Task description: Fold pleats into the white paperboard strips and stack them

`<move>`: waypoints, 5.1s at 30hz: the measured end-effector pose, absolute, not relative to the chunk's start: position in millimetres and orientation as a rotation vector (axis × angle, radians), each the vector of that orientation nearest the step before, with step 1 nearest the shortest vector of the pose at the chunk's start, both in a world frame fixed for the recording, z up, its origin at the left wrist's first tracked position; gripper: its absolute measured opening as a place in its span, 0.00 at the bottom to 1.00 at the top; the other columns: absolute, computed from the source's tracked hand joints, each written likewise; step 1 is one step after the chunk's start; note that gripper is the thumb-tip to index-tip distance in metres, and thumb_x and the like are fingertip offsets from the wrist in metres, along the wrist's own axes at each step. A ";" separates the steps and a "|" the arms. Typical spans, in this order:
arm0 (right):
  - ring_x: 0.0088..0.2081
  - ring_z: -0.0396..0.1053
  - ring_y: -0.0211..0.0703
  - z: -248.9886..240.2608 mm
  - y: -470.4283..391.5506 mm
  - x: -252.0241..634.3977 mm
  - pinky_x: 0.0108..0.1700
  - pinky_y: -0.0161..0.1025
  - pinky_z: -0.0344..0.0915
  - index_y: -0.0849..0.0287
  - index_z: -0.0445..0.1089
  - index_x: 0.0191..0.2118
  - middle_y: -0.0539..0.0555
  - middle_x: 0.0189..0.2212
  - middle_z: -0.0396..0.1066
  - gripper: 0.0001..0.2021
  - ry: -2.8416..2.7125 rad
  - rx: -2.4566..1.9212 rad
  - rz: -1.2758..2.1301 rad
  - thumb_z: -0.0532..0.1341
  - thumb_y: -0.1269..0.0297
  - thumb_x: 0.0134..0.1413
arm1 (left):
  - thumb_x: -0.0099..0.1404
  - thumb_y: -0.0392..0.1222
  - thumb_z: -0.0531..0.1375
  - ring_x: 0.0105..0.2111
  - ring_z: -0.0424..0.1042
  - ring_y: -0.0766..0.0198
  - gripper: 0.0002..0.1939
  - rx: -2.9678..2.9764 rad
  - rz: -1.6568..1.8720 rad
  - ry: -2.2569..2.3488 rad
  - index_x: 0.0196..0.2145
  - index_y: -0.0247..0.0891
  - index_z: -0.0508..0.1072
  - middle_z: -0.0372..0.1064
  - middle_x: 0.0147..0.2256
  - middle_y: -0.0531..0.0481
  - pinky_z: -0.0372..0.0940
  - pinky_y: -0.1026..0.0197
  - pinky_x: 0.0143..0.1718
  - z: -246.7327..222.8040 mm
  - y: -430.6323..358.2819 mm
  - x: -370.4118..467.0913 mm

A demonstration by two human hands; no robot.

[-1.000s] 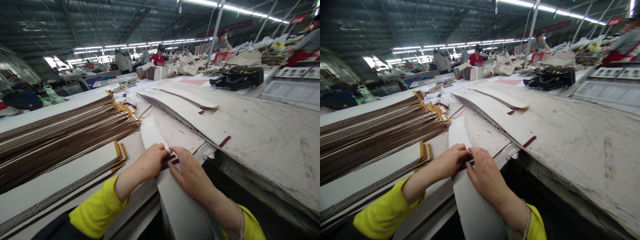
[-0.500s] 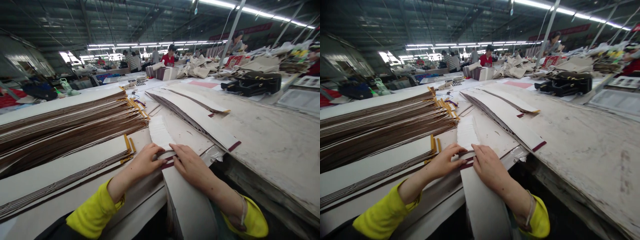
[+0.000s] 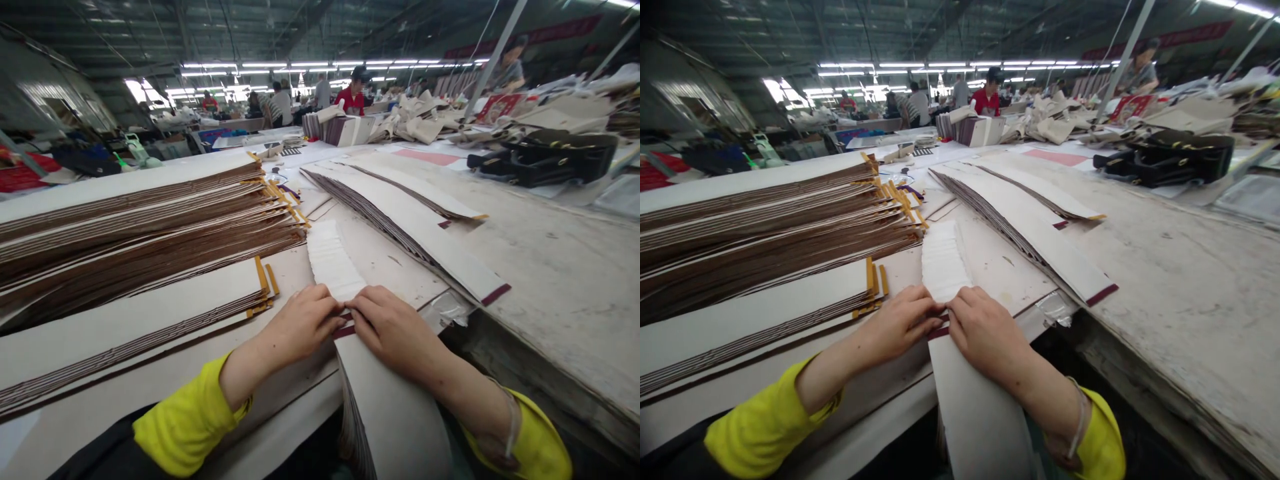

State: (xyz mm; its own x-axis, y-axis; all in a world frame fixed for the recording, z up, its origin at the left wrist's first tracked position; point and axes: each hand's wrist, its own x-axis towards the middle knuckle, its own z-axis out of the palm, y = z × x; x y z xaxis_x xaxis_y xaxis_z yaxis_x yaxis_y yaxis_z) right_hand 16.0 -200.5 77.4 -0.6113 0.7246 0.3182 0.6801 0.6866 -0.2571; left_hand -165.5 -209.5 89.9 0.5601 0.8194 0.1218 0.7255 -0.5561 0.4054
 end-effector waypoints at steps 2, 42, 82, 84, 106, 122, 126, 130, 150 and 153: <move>0.37 0.61 0.45 77.1 -201.2 14.6 0.39 0.42 0.60 0.61 0.66 0.31 0.56 0.31 0.64 0.07 -2.524 -1.124 0.104 0.52 0.72 0.54 | 0.65 0.43 0.49 0.39 0.62 0.59 0.12 2.527 0.392 1.319 0.39 0.37 0.69 0.63 0.37 0.47 0.60 0.56 0.40 89.1 -212.4 -165.1; 0.42 0.65 0.46 72.9 -218.5 7.0 0.46 0.47 0.64 0.63 0.68 0.44 0.58 0.39 0.69 0.13 -2.408 -1.028 0.122 0.50 0.69 0.57 | 0.64 0.39 0.50 0.39 0.63 0.60 0.12 2.539 0.654 1.507 0.37 0.38 0.72 0.65 0.36 0.46 0.61 0.56 0.43 76.3 -195.8 -174.1; 0.41 0.64 0.48 69.0 -236.2 27.1 0.45 0.47 0.63 0.60 0.65 0.39 0.57 0.37 0.67 0.09 -2.136 -1.181 0.147 0.57 0.62 0.53 | 0.60 0.35 0.51 0.35 0.67 0.61 0.11 2.533 0.209 1.325 0.35 0.36 0.73 0.68 0.33 0.47 0.63 0.60 0.39 99.3 -162.2 -110.5; 0.40 0.64 0.47 67.1 -234.6 28.2 0.43 0.47 0.64 0.60 0.64 0.37 0.57 0.35 0.67 0.09 -2.110 -1.215 0.168 0.57 0.61 0.53 | 0.60 0.34 0.50 0.34 0.66 0.60 0.11 2.578 0.211 1.314 0.32 0.36 0.73 0.66 0.31 0.47 0.62 0.59 0.38 97.9 -165.6 -109.9; 0.48 0.62 0.47 68.6 -193.0 31.0 0.51 0.48 0.59 0.66 0.61 0.51 0.62 0.46 0.66 0.19 -2.347 -1.151 0.295 0.51 0.69 0.53 | 0.56 0.45 0.60 0.42 0.63 0.59 0.15 2.291 0.531 1.404 0.41 0.37 0.70 0.66 0.39 0.47 0.59 0.57 0.45 90.4 -191.1 -160.1; 0.39 0.61 0.44 78.1 -190.0 16.0 0.43 0.42 0.60 0.61 0.67 0.36 0.55 0.33 0.65 0.08 -2.543 -1.059 0.243 0.52 0.71 0.55 | 0.62 0.44 0.54 0.42 0.63 0.60 0.09 2.330 0.559 1.338 0.38 0.38 0.69 0.64 0.39 0.48 0.59 0.57 0.44 79.4 -200.8 -164.5; 0.38 0.61 0.44 77.8 -191.3 14.3 0.42 0.42 0.60 0.61 0.68 0.33 0.55 0.31 0.65 0.08 -2.580 -1.081 0.154 0.51 0.72 0.56 | 0.65 0.45 0.50 0.40 0.63 0.60 0.11 2.450 0.463 1.375 0.38 0.38 0.69 0.64 0.38 0.48 0.60 0.56 0.42 82.8 -205.1 -165.3; 0.38 0.62 0.44 79.0 -192.2 15.2 0.42 0.42 0.61 0.60 0.68 0.34 0.54 0.30 0.65 0.09 -2.589 -1.091 0.139 0.51 0.70 0.57 | 0.66 0.44 0.46 0.39 0.63 0.61 0.14 2.505 0.486 1.315 0.43 0.39 0.68 0.65 0.36 0.48 0.60 0.57 0.42 80.3 -209.8 -172.2; 0.46 0.63 0.46 72.5 -182.2 35.8 0.51 0.46 0.58 0.62 0.66 0.46 0.58 0.43 0.68 0.17 -2.270 -1.206 0.489 0.51 0.59 0.56 | 0.54 0.64 0.54 0.51 0.58 0.53 0.38 2.341 0.606 1.403 0.55 0.35 0.57 0.60 0.51 0.40 0.55 0.50 0.53 82.5 -226.5 -167.9; 0.45 0.65 0.45 78.9 -173.5 39.3 0.50 0.45 0.58 0.59 0.69 0.41 0.56 0.40 0.70 0.16 -2.078 -1.242 0.745 0.49 0.58 0.57 | 0.53 0.65 0.54 0.53 0.57 0.52 0.41 2.338 0.563 1.443 0.57 0.36 0.55 0.58 0.53 0.40 0.54 0.48 0.54 80.6 -229.2 -166.9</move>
State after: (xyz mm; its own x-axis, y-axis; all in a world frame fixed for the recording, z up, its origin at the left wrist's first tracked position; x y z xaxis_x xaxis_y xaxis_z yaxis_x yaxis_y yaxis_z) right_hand 39.3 -173.5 78.9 -0.3828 0.9004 0.2067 0.5638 0.4049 -0.7198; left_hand -166.9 -229.2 80.6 0.4070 0.9001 0.1553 0.7676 -0.4292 0.4760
